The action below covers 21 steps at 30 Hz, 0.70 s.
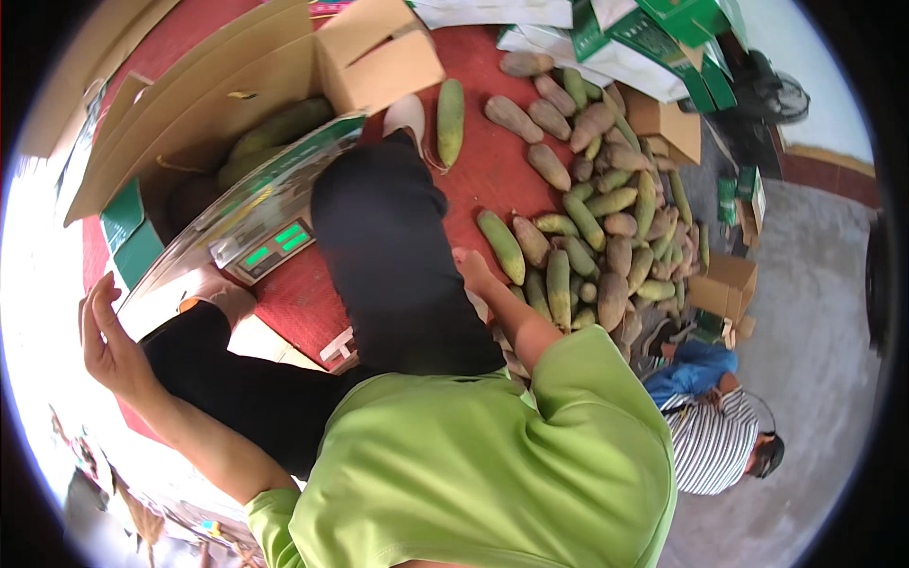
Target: Packing cucumbers or similar gourds into cardboard boxes for shipping.
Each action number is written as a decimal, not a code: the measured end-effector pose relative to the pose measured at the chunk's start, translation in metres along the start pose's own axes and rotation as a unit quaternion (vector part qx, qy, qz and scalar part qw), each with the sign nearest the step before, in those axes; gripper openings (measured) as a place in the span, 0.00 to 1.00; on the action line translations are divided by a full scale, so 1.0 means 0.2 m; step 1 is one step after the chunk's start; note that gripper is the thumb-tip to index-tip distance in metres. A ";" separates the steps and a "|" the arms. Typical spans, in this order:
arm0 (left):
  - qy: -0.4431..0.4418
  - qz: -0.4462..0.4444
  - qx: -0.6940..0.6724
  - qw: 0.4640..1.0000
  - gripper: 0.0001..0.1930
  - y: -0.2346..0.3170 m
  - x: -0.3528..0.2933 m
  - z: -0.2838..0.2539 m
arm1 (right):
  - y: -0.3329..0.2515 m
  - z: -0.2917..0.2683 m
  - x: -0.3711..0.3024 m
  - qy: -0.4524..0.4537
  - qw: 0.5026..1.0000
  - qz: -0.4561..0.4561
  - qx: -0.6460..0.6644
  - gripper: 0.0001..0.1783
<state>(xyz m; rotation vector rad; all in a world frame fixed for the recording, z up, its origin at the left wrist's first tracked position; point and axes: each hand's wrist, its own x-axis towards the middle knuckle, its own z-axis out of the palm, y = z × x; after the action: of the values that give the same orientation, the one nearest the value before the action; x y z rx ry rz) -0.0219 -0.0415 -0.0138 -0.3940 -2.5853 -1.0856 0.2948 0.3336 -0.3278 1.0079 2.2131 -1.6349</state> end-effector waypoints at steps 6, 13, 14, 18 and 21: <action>-0.004 0.012 0.038 0.999 0.16 0.03 -0.01 0.00 | -0.09 0.00 -0.05 0.021 0.996 0.081 -0.020 0.13; 0.016 -0.027 0.051 0.998 0.17 0.05 0.00 0.01 | 0.18 -0.25 -0.04 0.138 0.984 0.095 -0.054 0.11; 0.025 -0.050 0.052 0.997 0.17 0.04 -0.01 0.01 | 0.20 -0.32 -0.06 0.169 0.975 0.110 -0.092 0.12; 0.029 -0.045 0.056 0.997 0.18 0.03 0.00 0.02 | 0.32 -0.62 -0.18 0.293 0.932 0.126 -0.170 0.12; 0.039 -0.041 0.045 0.997 0.18 0.02 0.00 0.01 | 0.37 -0.79 -0.32 0.327 0.903 0.194 -0.199 0.18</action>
<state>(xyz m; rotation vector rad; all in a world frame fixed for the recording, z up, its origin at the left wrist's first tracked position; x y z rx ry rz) -0.0199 -0.0378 -0.0128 -0.2212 -2.5904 -0.9867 0.4239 0.4635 -0.2932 1.9024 2.3396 -0.6794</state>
